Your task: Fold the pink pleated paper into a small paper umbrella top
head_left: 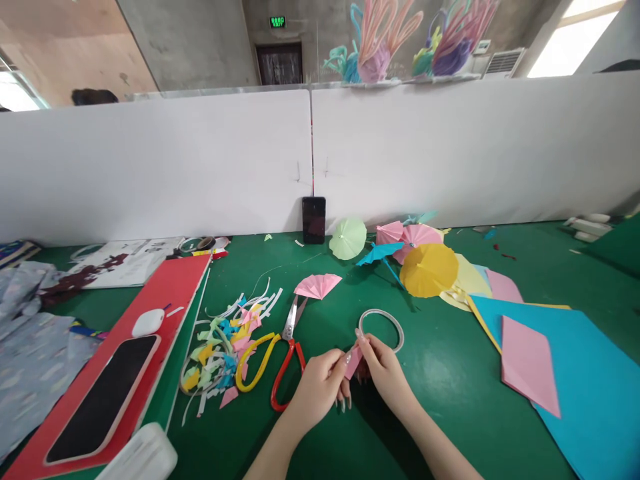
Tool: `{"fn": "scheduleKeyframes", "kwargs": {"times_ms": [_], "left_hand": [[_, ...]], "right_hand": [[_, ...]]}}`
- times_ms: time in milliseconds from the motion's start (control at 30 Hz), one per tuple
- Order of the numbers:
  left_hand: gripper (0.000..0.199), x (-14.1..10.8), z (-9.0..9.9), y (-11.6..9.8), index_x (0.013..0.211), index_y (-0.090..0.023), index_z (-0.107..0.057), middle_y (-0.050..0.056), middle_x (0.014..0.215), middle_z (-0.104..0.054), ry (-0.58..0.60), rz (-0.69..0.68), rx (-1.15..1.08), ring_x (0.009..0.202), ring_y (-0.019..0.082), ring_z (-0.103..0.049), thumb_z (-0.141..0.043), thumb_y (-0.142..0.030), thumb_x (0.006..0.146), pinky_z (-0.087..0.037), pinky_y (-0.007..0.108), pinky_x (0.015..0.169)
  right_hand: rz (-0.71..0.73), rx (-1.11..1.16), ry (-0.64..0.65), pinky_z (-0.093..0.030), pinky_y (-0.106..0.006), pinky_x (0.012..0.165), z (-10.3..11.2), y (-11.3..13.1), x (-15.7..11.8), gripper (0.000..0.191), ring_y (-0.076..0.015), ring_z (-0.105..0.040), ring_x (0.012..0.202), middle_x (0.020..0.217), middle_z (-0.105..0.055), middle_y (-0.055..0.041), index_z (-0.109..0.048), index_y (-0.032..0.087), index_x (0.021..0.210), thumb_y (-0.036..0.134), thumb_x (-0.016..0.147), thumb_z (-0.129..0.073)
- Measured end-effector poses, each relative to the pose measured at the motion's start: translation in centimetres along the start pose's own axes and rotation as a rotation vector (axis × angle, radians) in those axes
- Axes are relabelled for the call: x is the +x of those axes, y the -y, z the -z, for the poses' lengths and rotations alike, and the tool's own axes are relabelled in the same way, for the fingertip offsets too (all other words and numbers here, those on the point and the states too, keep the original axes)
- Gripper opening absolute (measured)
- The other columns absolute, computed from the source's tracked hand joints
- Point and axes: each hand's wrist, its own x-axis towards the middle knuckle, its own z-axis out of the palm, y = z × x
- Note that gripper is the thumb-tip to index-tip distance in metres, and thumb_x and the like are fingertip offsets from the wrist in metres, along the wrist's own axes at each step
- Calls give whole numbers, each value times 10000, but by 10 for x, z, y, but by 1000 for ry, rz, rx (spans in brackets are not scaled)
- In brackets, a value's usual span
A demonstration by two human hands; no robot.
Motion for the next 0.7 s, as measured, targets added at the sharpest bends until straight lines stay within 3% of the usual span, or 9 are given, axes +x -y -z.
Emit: {"fn": "scheduleKeyframes", "kwargs": {"times_ms": [700], "left_hand": [[360, 0, -3, 1, 710, -190, -471, -42, 466, -500, -73, -12, -32, 403, 94, -445, -373, -477, 905, -352, 188, 440]], "right_hand": [[22, 11, 2, -304, -238, 409, -3, 1, 1, 443, -110, -390, 400, 454, -396, 62, -449, 210, 630, 592, 853, -471]]}}
